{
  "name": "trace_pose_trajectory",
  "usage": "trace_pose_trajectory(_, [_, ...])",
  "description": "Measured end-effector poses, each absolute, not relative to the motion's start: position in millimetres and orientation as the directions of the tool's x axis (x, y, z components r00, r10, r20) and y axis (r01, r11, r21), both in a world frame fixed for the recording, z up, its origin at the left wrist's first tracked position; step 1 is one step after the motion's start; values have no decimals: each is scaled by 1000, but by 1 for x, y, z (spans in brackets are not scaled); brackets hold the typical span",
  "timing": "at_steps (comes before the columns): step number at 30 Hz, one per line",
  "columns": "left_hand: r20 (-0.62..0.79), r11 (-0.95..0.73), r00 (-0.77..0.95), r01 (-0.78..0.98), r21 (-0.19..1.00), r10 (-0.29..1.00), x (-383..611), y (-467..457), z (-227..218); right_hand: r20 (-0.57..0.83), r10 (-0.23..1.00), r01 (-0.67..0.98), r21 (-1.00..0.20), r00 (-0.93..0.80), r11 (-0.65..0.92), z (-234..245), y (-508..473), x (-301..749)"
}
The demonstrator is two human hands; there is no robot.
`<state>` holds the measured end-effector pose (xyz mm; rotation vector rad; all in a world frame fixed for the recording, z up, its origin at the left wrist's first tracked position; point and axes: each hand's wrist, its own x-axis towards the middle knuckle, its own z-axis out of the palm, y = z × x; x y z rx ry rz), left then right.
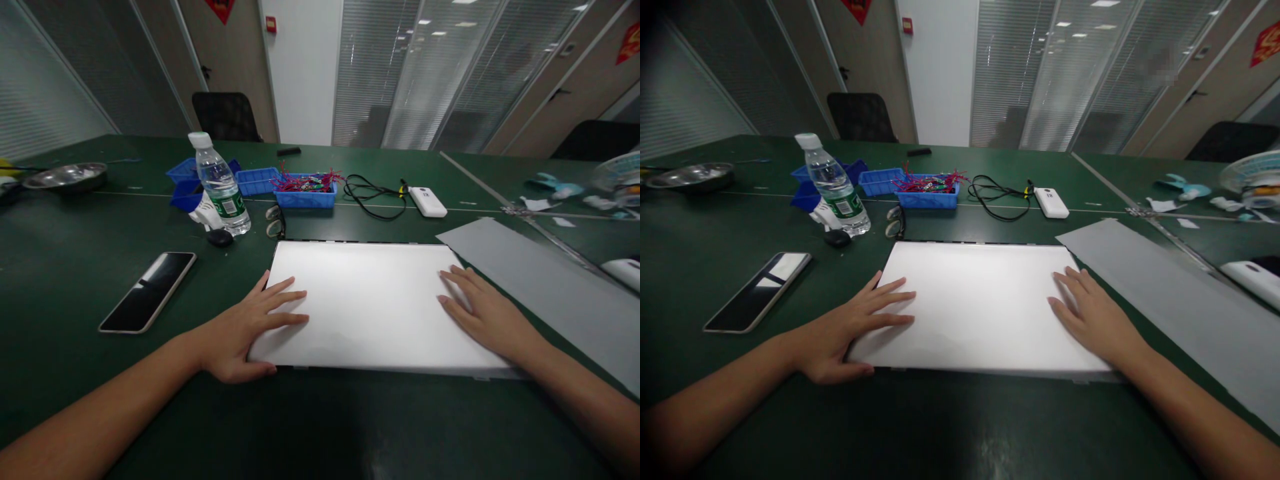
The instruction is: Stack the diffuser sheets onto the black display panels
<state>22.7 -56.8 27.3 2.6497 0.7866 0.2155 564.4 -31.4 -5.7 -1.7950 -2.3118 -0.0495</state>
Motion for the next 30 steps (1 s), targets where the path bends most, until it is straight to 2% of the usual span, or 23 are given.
trace_pose_trajectory(9, [5,-794,858,474,382,514,23,-50,28,162,960,960,-129,-227,249,-5,-33,560])
trace_pose_trajectory(22, [-65,-763,831,535,362,552,28,-53,31,182,956,956,-139,-232,258,-6,-32,559])
trace_pose_trajectory(30, [-51,-765,830,534,360,556,26,-53,29,187,957,943,-211,-221,259,-4,-33,554])
